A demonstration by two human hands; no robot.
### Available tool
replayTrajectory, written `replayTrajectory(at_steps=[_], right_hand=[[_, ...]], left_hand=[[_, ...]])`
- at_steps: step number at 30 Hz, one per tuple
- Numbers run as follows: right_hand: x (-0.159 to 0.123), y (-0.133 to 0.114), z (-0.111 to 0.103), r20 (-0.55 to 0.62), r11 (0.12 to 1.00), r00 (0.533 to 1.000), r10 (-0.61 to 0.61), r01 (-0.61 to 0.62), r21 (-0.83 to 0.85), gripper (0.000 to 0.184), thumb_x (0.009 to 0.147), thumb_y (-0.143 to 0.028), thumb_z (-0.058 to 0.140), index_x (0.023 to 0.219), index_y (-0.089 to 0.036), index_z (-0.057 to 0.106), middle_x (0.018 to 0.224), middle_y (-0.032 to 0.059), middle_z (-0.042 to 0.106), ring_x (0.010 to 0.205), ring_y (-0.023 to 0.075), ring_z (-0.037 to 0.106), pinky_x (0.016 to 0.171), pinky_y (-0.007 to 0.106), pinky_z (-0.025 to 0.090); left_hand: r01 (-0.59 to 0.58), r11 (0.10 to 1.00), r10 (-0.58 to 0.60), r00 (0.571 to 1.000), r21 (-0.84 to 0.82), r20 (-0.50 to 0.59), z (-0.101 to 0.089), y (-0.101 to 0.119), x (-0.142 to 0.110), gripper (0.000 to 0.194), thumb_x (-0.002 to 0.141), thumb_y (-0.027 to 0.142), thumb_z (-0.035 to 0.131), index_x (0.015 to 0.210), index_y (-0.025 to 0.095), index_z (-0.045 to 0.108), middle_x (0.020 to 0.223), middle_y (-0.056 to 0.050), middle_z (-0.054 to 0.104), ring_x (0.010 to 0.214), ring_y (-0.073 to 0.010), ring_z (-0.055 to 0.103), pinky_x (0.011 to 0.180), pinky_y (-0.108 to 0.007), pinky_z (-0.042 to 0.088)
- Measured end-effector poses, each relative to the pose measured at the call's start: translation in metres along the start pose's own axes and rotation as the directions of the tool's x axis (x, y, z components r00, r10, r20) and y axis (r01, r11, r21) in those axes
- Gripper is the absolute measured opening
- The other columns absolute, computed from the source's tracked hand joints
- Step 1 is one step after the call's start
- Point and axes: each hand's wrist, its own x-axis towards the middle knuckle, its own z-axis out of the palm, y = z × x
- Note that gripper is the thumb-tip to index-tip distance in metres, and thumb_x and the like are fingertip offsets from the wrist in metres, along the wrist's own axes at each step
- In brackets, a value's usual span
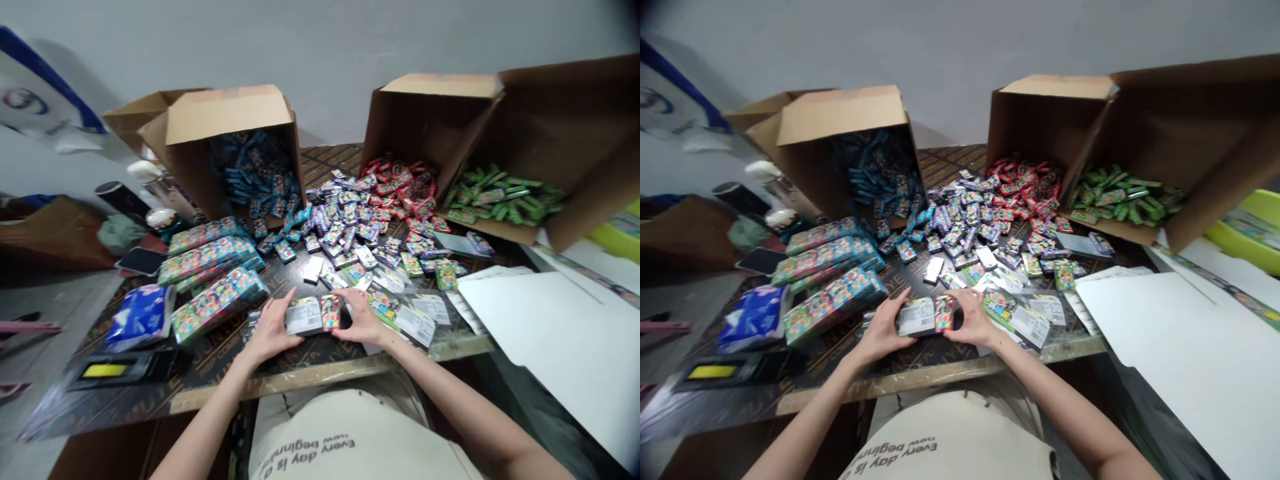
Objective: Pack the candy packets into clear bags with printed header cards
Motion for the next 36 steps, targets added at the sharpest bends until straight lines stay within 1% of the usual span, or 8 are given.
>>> replayTrajectory(at_steps=[7, 15, 18, 23, 27, 30, 33, 36], right_hand=[[0.004, -0.004, -0.009, -0.007, 0.99, 0.999, -0.037, 0.037, 0.138, 0.094, 0.054, -0.052, 0.074, 0.132, -0.023, 0.03, 0.129, 0.0097, 0.048, 0.122, 0.0259, 0.04, 0.103, 0.042, 0.018], [0.0, 0.02, -0.049, -0.119, 0.986, 0.99, 0.081, -0.097, -0.135, 0.041, 0.085, -0.044, 0.048, 0.121, -0.025, 0.046, 0.12, 0.0064, 0.057, 0.112, 0.0219, 0.048, 0.1, 0.042, 0.019], [-0.001, 0.071, -0.084, -0.447, 0.739, 0.827, 0.342, -0.53, -0.415, 0.049, 0.08, -0.044, 0.053, 0.12, -0.017, 0.048, 0.105, 0.0153, 0.062, 0.103, 0.0307, 0.048, 0.089, 0.049, 0.026], [-0.012, 0.12, -0.119, -0.384, 0.559, 0.826, 0.413, -0.563, -0.609, 0.032, 0.078, -0.021, 0.053, 0.11, -0.014, 0.055, 0.075, 0.014, 0.066, 0.088, 0.0297, 0.051, 0.08, 0.046, 0.029], [-0.008, 0.09, -0.126, -0.336, 0.637, 0.868, 0.367, -0.497, -0.589, 0.029, 0.083, -0.02, 0.043, 0.11, -0.014, 0.054, 0.086, 0.0156, 0.065, 0.088, 0.0295, 0.052, 0.078, 0.045, 0.031], [0.001, 0.042, -0.117, 0.116, 0.916, 0.965, 0.233, -0.178, -0.36, 0.022, 0.087, -0.029, 0.042, 0.099, -0.019, 0.058, 0.085, 0.0082, 0.064, 0.079, 0.0226, 0.055, 0.07, 0.034, 0.038], [0.006, -0.001, -0.095, 0.547, 0.999, 0.836, -0.043, 0.019, 0.049, 0.019, 0.083, -0.034, 0.051, 0.097, -0.023, 0.057, 0.077, -0.0002, 0.063, 0.068, 0.0156, 0.055, 0.062, 0.026, 0.041], [0.009, -0.022, -0.069, 0.341, 0.99, 0.939, -0.033, -0.015, 0.139, 0.041, 0.078, -0.04, 0.058, 0.114, -0.021, 0.05, 0.088, 0.0021, 0.063, 0.078, 0.0174, 0.057, 0.071, 0.03, 0.045]], left_hand=[[0.023, 0.996, -0.024, 1.0, -0.087, -0.007, -0.006, 0.012, 0.003, 0.095, 0.061, 0.036, 0.069, 0.139, 0.023, 0.017, 0.12, -0.008, 0.05, 0.111, -0.026, 0.049, 0.096, -0.041, 0.036], [0.045, 0.998, -0.046, 0.999, -0.034, -0.027, 0.004, 0.022, 0.015, 0.095, 0.061, 0.039, 0.068, 0.139, 0.022, 0.017, 0.114, -0.008, 0.052, 0.104, -0.0258, 0.052, 0.092, -0.041, 0.039], [0.039, 0.997, -0.038, 0.999, 0.064, -0.02, 0.014, 0.011, 0.011, 0.09, 0.062, 0.039, 0.067, 0.138, 0.02, 0.022, 0.114, -0.011, 0.052, 0.103, -0.0276, 0.05, 0.09, -0.043, 0.039], [0.03, 0.984, -0.029, 1.0, 0.175, -0.005, 0.025, 0.003, 0.011, 0.079, 0.06, 0.047, 0.069, 0.13, 0.022, 0.039, 0.117, -0.013, 0.052, 0.109, -0.0307, 0.046, 0.095, -0.049, 0.032], [0.053, 0.997, -0.048, 0.994, 0.055, -0.095, 0.011, 0.035, 0.018, 0.069, 0.065, 0.052, 0.065, 0.124, 0.02, 0.049, 0.128, -0.015, 0.044, 0.119, -0.0319, 0.039, 0.1, -0.05, 0.026], [0.083, 0.968, -0.111, 0.988, -0.238, -0.104, 0.0, 0.069, 0.026, 0.064, 0.069, 0.05, 0.062, 0.125, 0.02, 0.048, 0.127, -0.011, 0.048, 0.114, -0.0266, 0.044, 0.095, -0.039, 0.034], [0.185, 0.823, -0.073, 0.972, -0.537, 0.223, -0.001, 0.09, 0.031, 0.043, 0.069, 0.048, 0.063, 0.097, 0.016, 0.066, 0.083, -0.004, 0.064, 0.076, -0.0184, 0.057, 0.067, -0.027, 0.043], [0.387, 0.602, -0.111, 0.907, -0.698, 0.407, 0.007, 0.093, 0.03, 0.037, 0.066, 0.048, 0.065, 0.065, 0.011, 0.067, 0.05, 0.003, 0.052, 0.048, -0.0098, 0.045, 0.048, -0.022, 0.032]])
